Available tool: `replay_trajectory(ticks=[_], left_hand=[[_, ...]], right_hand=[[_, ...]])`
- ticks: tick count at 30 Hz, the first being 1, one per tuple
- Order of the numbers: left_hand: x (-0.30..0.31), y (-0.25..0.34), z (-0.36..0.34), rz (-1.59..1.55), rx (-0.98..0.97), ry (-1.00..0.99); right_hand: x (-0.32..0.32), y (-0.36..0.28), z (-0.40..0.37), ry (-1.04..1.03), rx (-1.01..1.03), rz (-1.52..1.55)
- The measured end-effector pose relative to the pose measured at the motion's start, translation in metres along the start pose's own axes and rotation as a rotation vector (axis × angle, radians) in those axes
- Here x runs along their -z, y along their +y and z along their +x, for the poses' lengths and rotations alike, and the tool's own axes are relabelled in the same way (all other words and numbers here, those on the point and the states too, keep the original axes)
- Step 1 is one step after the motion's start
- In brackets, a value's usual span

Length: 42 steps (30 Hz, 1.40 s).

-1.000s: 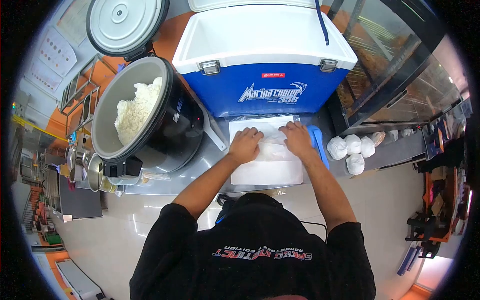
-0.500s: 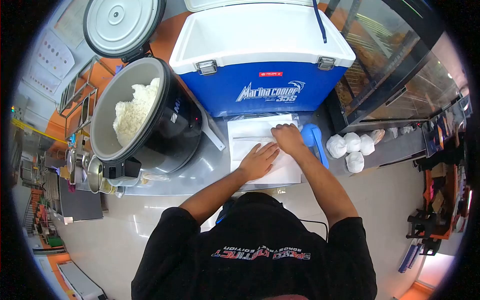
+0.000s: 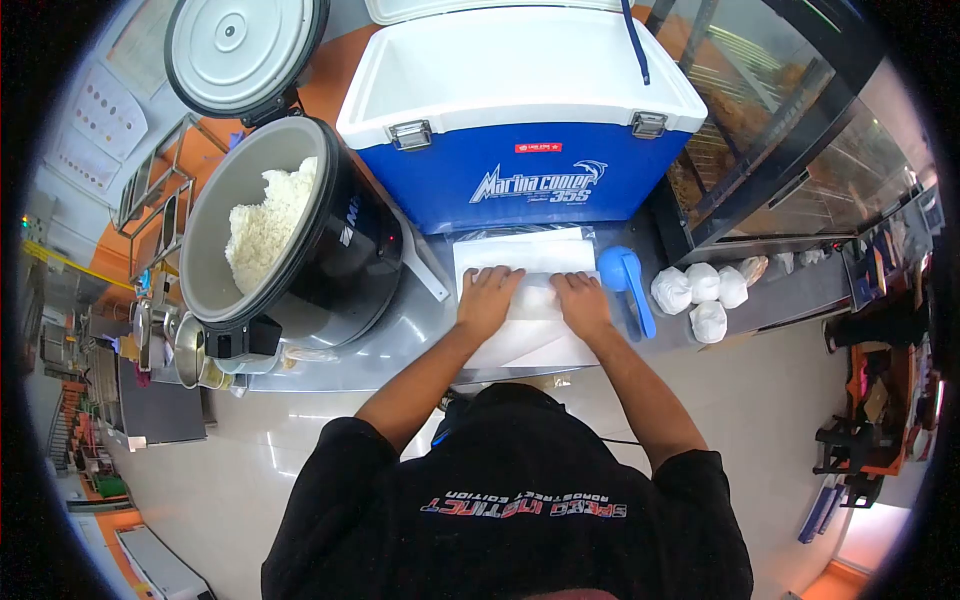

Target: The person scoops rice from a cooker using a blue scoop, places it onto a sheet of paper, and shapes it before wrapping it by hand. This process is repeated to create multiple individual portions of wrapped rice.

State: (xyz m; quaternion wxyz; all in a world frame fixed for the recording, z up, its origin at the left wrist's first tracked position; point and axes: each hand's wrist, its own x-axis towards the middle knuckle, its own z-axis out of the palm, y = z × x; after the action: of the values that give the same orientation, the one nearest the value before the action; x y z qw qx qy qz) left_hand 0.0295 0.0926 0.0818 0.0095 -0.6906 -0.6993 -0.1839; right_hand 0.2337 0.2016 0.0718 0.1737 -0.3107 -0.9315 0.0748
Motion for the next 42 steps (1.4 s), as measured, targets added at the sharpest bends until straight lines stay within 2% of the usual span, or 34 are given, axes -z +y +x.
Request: replay_trajectory(ticks=[2, 4, 7, 9, 13, 14, 15, 18, 19, 23, 25, 28, 30, 31, 33, 34, 36, 37, 38, 41, 42], left_hand=[[-0.003, -0.011, -0.002, 0.020, -0.040, 0.034], [0.001, -0.018, -0.003, 0.043, -0.008, -0.156], [-0.002, -0.027, -0.007, 0.000, -0.005, -0.214], [-0.007, -0.032, -0.009, -0.033, 0.004, -0.202], [-0.011, -0.035, -0.014, -0.118, 0.002, -0.114], [-0.010, -0.036, -0.015, -0.118, 0.005, -0.112], [-0.010, -0.039, -0.016, -0.092, -0.011, -0.142], [-0.006, -0.044, -0.013, -0.035, -0.024, -0.240], [-0.002, -0.043, -0.012, -0.003, -0.022, -0.309], [0.030, -0.009, -0.003, 0.089, -0.045, -0.305], [0.031, 0.007, 0.004, -0.114, -0.191, -0.131], [0.015, 0.022, 0.013, -0.230, -0.243, -0.254], [-0.002, 0.020, 0.012, -0.183, -0.285, -0.263], [-0.008, 0.019, 0.011, -0.197, -0.288, -0.258], [-0.015, 0.020, 0.006, -0.223, -0.294, -0.260], [-0.014, 0.020, 0.006, -0.222, -0.296, -0.234], [-0.014, 0.022, 0.007, -0.222, -0.301, -0.207], [-0.014, 0.022, 0.007, -0.232, -0.289, -0.211], [-0.014, 0.023, 0.008, -0.240, -0.274, -0.217], [-0.019, 0.024, 0.006, -0.221, -0.264, -0.201], [-0.021, 0.024, 0.005, -0.219, -0.265, -0.205]], right_hand=[[0.008, -0.001, 0.001, -0.016, -0.021, -0.029], [0.011, 0.001, 0.002, -0.034, -0.044, -0.054], [0.009, 0.012, 0.002, -0.037, 0.079, -0.155], [0.005, 0.018, 0.002, -0.141, 0.169, -0.183], [-0.006, 0.025, -0.014, -0.157, 0.125, -0.093], [-0.010, 0.027, -0.016, -0.086, 0.109, -0.085], [-0.009, 0.029, -0.019, -0.014, 0.093, -0.076], [-0.003, 0.037, -0.028, -0.086, 0.103, -0.153], [0.001, 0.040, -0.031, -0.088, 0.103, -0.155], [0.008, 0.050, -0.037, -0.100, 0.082, -0.139], [0.016, 0.047, -0.036, -0.102, 0.075, -0.153], [0.031, 0.032, -0.040, -0.070, 0.015, -0.062], [0.043, 0.017, -0.048, 0.069, 0.183, 0.087], [0.052, 0.007, -0.053, 0.065, 0.174, 0.083], [0.066, -0.013, -0.075, -0.084, 0.397, 0.098], [0.062, -0.014, -0.092, -0.089, 0.387, 0.097], [0.056, -0.014, -0.112, -0.581, 0.105, 0.084], [0.063, -0.010, -0.112, -0.768, 0.083, -0.039], [0.061, -0.005, -0.112, -0.769, 0.082, -0.041], [0.057, 0.010, -0.105, -0.367, -0.025, 0.094], [0.063, 0.008, -0.088, -0.367, -0.027, 0.098]])
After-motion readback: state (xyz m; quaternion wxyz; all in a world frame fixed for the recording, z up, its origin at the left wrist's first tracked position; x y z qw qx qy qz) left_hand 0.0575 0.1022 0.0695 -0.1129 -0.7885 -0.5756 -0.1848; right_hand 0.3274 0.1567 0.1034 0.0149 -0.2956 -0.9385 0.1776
